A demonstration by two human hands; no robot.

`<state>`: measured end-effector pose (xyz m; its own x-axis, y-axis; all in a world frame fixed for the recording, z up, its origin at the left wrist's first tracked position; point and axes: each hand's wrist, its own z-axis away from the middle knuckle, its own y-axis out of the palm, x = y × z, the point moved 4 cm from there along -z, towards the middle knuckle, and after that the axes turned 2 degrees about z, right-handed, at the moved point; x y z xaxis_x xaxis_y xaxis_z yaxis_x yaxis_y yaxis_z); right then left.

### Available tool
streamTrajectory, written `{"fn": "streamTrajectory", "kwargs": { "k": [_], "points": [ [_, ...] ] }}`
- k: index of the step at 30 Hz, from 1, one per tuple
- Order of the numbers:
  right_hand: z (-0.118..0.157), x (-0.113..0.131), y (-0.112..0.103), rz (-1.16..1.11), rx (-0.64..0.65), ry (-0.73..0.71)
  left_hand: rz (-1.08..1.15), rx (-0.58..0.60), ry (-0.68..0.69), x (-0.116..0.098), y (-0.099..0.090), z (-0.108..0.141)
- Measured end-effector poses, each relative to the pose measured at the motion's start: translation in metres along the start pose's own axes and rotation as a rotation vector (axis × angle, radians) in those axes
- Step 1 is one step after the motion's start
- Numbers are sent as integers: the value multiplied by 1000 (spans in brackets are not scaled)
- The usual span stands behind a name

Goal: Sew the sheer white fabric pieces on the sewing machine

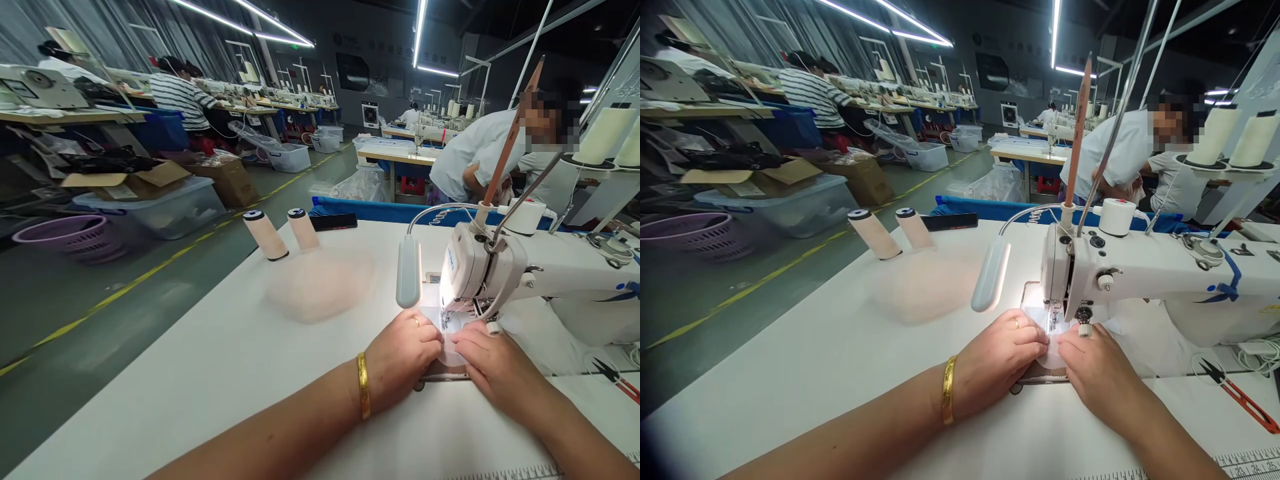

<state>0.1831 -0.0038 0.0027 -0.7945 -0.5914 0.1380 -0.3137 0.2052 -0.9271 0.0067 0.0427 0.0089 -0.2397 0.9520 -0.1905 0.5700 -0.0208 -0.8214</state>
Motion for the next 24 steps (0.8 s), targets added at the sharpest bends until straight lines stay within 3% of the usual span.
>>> {"fn": "streamTrajectory", "kwargs": {
  "k": [13,24],
  "points": [
    [0,8,-4,56,86,-9,2,40,-5,-2,2,7],
    [-3,8,-5,53,24,-22,2,21,-13,2,2,6]
  ]
}}
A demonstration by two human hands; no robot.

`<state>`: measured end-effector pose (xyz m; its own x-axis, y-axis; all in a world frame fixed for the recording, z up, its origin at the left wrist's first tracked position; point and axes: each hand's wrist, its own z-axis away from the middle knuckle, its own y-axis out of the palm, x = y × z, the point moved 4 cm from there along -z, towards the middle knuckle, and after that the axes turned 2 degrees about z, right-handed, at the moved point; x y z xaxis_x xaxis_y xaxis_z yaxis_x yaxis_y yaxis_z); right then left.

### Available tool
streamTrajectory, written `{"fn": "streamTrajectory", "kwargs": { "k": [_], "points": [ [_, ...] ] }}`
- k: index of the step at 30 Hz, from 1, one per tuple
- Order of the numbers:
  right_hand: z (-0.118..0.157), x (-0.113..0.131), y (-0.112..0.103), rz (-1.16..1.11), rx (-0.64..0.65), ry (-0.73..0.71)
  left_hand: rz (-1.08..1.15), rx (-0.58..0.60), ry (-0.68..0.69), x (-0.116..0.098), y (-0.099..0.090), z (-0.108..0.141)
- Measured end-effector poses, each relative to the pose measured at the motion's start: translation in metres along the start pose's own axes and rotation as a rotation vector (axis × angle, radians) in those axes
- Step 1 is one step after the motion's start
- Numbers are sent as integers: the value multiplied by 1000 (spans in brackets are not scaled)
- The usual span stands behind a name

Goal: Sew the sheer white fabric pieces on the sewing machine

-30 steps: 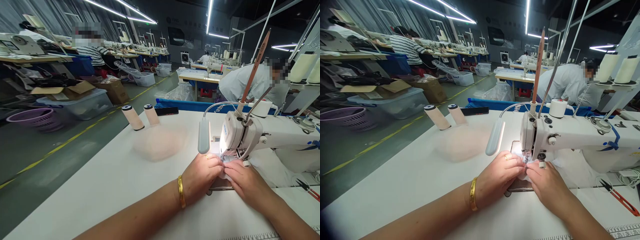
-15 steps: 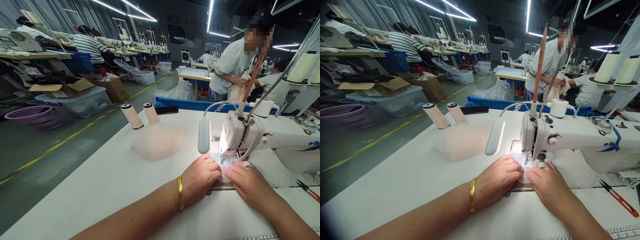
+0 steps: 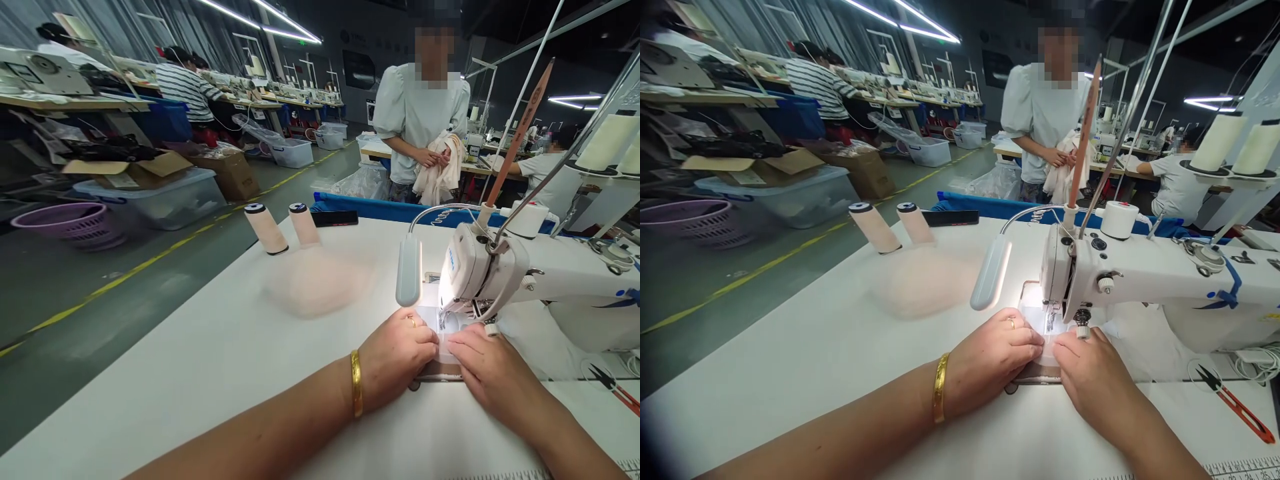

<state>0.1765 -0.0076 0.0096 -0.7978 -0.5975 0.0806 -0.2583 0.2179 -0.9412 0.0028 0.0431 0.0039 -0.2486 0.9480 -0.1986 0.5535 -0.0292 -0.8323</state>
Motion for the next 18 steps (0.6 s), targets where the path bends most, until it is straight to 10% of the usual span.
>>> {"fn": "streamTrajectory", "kwargs": {
  "k": [18],
  "points": [
    [1,-18,17,53,8,157,-100,20,-105,17,5,-9]
  ]
}}
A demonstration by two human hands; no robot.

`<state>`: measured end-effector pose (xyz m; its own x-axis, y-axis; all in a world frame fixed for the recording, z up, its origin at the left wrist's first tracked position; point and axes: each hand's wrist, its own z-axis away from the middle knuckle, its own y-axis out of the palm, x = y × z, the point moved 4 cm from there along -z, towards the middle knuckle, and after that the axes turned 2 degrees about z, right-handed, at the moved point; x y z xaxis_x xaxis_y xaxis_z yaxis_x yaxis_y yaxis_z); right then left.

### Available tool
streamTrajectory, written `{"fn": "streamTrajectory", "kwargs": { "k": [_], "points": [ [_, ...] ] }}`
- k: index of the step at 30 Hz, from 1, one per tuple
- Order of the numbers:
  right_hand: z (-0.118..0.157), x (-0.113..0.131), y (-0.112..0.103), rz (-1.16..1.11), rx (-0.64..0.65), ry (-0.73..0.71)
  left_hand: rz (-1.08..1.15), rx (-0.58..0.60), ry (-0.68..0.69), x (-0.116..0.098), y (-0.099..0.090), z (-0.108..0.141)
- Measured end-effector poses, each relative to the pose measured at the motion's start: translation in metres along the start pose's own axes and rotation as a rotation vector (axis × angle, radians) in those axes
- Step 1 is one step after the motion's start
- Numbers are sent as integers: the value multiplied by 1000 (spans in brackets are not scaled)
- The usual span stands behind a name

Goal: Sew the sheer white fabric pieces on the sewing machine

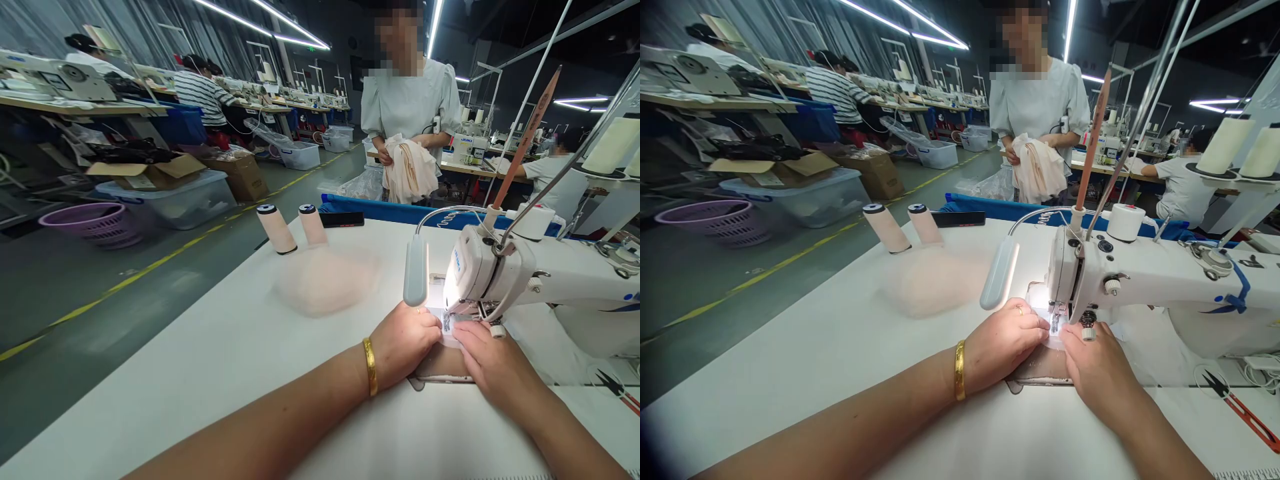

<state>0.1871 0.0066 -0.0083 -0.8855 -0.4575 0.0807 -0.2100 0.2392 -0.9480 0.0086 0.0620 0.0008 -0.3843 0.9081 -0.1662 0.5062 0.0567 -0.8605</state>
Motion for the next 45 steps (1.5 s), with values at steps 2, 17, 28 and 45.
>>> {"fn": "streamTrajectory", "kwargs": {
  "k": [2,17,28,45],
  "points": [
    [1,-2,1,3,-6,7,14,-2,-10,1,0,-1],
    [4,16,-19,-164,-119,-121,-103,152,-232,-20,-29,-6],
    [2,21,-21,-135,80,-156,53,81,-88,-19,-18,7],
    [2,11,-16,-115,32,-111,51,-14,-15,-21,-11,7]
  ]
}}
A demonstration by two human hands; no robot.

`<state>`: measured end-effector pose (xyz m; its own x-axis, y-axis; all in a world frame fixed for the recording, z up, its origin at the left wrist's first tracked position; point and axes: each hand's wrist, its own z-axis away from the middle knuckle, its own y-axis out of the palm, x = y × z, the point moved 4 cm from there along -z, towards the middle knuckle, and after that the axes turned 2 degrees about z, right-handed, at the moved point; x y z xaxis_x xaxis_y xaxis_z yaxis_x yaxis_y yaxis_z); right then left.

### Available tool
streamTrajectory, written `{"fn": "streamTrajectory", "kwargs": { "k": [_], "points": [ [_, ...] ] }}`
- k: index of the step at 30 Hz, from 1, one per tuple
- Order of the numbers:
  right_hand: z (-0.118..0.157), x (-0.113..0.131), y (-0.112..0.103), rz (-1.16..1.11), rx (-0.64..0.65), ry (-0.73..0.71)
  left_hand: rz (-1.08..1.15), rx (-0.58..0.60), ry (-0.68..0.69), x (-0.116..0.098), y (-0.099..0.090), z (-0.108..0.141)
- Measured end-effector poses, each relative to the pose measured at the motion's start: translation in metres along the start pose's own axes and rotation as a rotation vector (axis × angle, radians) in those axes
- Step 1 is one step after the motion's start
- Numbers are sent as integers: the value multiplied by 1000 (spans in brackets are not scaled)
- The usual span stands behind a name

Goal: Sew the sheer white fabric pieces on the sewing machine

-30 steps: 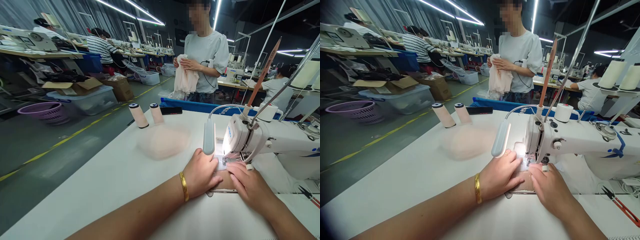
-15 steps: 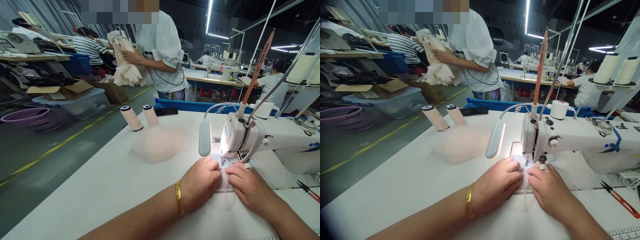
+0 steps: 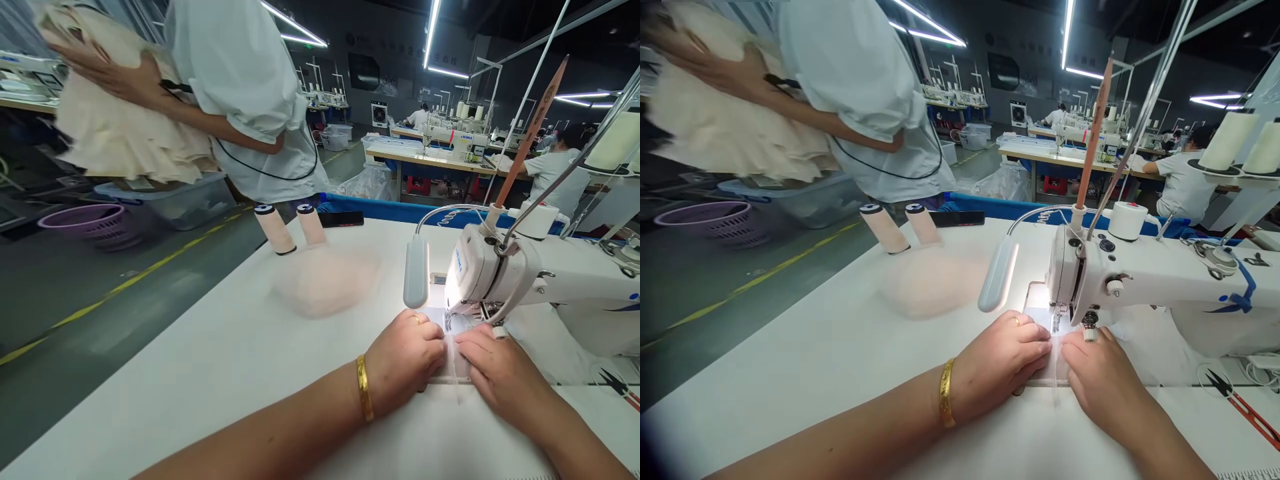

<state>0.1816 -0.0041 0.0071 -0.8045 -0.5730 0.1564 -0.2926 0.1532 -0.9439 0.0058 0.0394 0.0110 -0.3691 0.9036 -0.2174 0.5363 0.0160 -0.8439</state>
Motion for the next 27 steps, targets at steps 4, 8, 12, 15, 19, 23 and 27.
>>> {"fn": "streamTrajectory", "kwargs": {
  "k": [4,8,12,15,19,23,27],
  "points": [
    [-1,-4,4,31,-33,32,-31,11,-24,7,1,-4],
    [1,-4,2,45,-46,66,0,-10,-9,2,-1,-1],
    [3,3,-4,-15,13,-12,81,8,29,-12,-3,7],
    [3,8,-6,-62,73,-56,114,31,17,-17,-4,11],
    [2,9,-6,-67,79,-51,125,21,7,-16,-4,13],
    [2,5,-3,-48,76,-24,116,15,-7,-12,-4,12],
    [1,2,0,-12,60,35,76,-5,-12,-8,-2,10]
  ]
}}
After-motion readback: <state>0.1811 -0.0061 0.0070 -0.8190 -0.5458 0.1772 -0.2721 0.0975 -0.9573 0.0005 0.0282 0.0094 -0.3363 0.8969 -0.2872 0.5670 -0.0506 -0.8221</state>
